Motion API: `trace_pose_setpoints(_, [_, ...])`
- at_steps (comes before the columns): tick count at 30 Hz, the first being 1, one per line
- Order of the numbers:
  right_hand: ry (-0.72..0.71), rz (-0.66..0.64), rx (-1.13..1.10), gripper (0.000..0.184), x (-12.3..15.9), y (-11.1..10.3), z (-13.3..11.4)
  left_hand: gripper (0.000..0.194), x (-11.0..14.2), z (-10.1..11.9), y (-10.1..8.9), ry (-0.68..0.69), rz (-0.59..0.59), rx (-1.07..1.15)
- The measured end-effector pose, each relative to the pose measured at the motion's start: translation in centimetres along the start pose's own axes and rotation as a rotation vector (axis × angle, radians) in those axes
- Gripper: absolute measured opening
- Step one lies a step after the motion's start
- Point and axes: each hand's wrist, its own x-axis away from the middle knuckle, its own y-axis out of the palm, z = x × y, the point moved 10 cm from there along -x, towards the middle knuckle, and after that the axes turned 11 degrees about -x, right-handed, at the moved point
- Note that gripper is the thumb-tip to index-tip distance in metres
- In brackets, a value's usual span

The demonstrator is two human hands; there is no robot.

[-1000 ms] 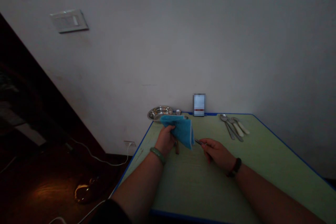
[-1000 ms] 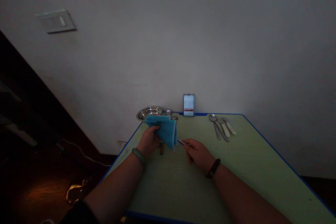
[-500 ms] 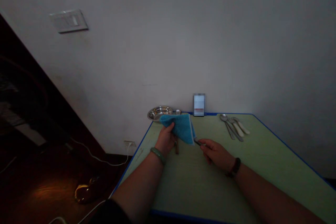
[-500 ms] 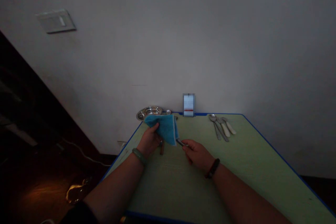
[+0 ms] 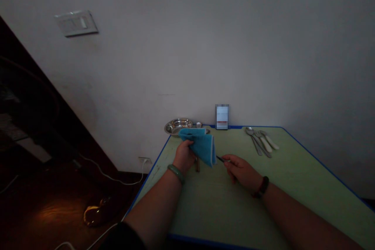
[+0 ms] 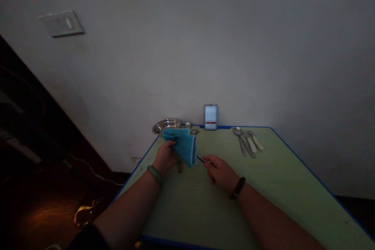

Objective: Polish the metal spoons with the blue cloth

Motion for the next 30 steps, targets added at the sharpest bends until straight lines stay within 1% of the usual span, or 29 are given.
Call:
trace_pose_setpoints(2, [0.006,0.0,0.015,0.038,0.0,-0.1,0.0,0.018,-0.1,-0.1,0.0,0.006,-0.019,-0.041])
trace_pose_setpoints(7, [-0.004,-0.008,0.073,0.038,0.0,-0.2,0.0,0.02,-0.1,0.5,0.4,0.091,-0.066,-0.09])
trace_pose_setpoints(10, [-0.018,-0.024,0.099,0.038,0.0,-0.1,-0.1,0.018,0.1,0.5,0.6,0.079,-0.078,-0.099])
trace_pose_setpoints(13, [-0.029,-0.025,0.119,0.038,0.0,0.0,-0.1,0.02,0.4,0.6,0.9,0.088,-0.091,-0.106])
trace_pose_setpoints(17, [-0.021,-0.037,0.113,0.038,0.1,0.1,-0.1,0.03,0.4,1.1,0.9,0.148,-0.084,-0.114])
trace_pose_setpoints(20, [-0.012,-0.038,0.121,0.037,0.1,0.2,0.0,0.032,0.3,1.2,0.6,0.172,-0.066,-0.111])
trace_pose_setpoints(26, [-0.024,-0.05,0.11,0.035,0.0,0.3,-0.1,0.025,0.3,1.0,0.6,0.122,-0.06,-0.077])
trace_pose_setpoints(30, [-0.026,-0.036,0.102,0.034,0.1,0.1,-0.2,0.019,0.2,0.7,0.4,0.069,-0.028,-0.049])
